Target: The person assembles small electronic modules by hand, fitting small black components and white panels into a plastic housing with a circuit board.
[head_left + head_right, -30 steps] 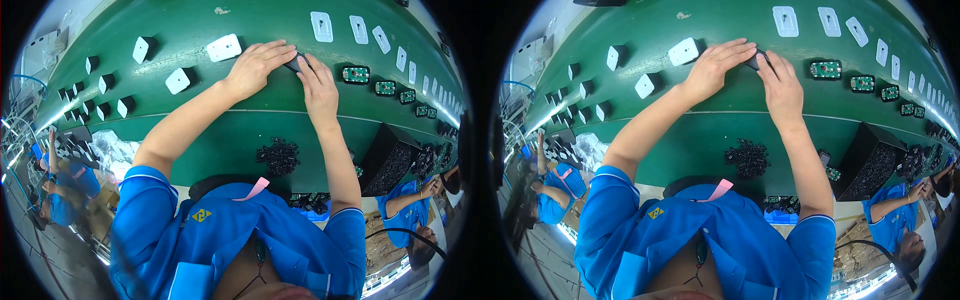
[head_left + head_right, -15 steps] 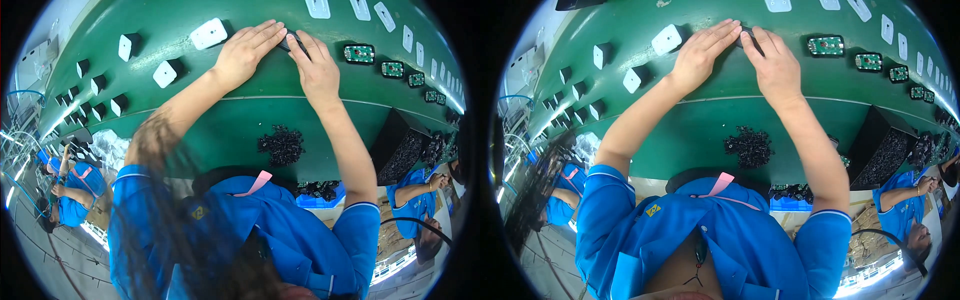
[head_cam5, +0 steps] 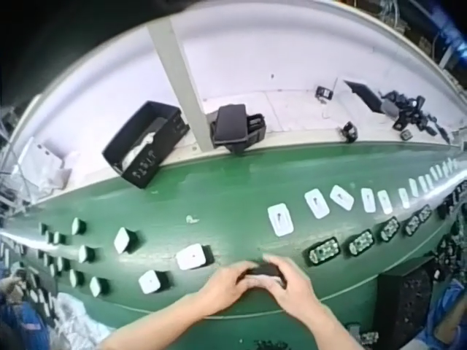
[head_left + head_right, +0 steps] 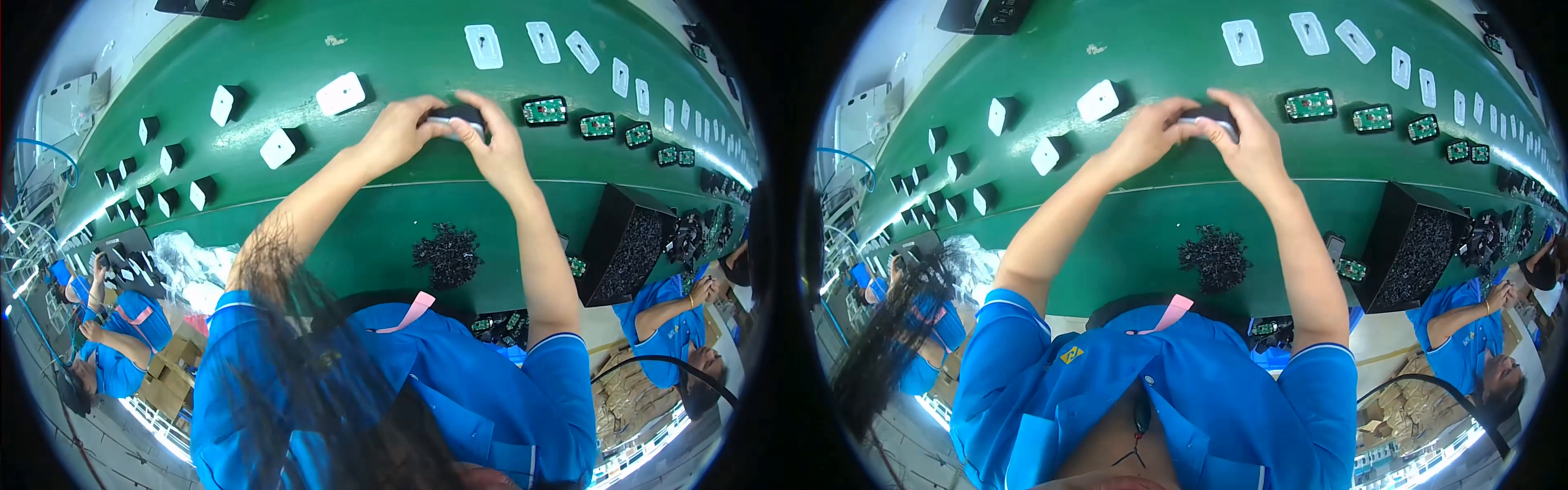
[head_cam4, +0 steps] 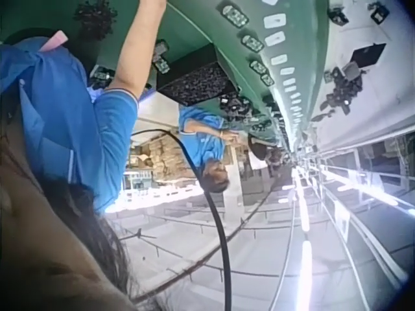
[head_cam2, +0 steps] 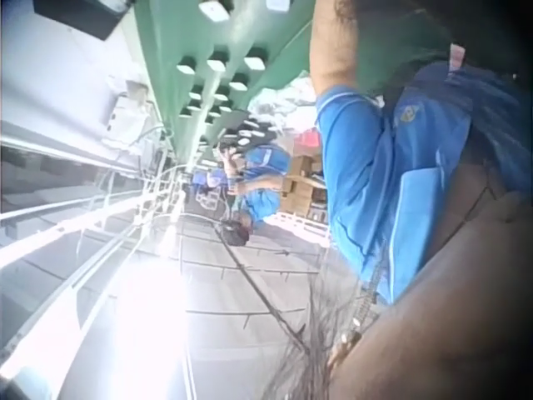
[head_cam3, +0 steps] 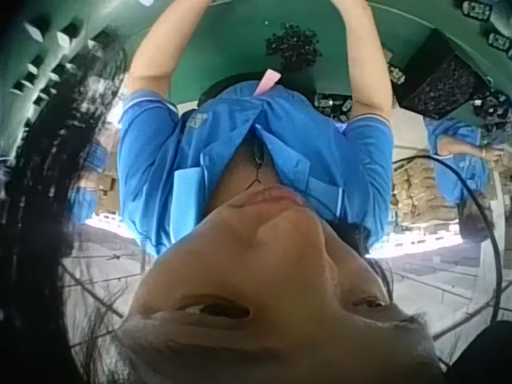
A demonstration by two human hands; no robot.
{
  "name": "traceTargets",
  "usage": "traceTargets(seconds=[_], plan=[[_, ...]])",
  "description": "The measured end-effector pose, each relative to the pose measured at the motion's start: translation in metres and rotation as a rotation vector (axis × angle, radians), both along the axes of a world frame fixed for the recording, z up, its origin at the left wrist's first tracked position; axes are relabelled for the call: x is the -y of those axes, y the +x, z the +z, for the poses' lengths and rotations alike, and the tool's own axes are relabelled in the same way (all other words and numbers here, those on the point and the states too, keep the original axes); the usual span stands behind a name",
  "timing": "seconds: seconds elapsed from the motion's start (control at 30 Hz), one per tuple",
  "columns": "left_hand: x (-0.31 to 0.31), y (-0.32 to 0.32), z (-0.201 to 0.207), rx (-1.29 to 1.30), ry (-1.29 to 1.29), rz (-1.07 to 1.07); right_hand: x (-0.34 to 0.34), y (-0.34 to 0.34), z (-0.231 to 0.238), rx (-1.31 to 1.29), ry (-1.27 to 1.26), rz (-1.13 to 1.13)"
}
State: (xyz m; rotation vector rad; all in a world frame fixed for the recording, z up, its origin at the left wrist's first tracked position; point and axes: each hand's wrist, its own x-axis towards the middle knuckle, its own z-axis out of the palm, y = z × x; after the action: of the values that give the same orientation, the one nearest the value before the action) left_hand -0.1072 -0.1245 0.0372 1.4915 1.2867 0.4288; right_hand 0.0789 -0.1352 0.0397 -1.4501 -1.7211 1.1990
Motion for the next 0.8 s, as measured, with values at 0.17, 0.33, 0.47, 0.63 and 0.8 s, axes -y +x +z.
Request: traceTargets(seconds=[0.17, 0.33, 0.47, 0.63, 0.8], plan=[[0.015, -0.004, -0.003, -0.043, -0.183, 0.059, 0.01, 0.013, 0.005, 0.498, 0.386, 0.065], [0.006, -0.009, 0.006, -0.293, -0.12, -0.137, -0.014, 0.066, 0.022, 0.806, 0.495, 0.093], [-0.004, -0.005, 0.024, -0.561, -0.067, -0.351, -0.019, 0.09, 0.004, 0.842, 0.363, 0.115], [-0.03, 0.022, 0.029, -0.67, 0.361, -0.063, -0.017, 0.073, 0.008, 0.323, -0.036, -0.211], [-0.079, 0.081, -0.009, -0.826, 0.563, 0.091, -0.017, 0.064, 0.001, 0.557, -0.111, -0.252]])
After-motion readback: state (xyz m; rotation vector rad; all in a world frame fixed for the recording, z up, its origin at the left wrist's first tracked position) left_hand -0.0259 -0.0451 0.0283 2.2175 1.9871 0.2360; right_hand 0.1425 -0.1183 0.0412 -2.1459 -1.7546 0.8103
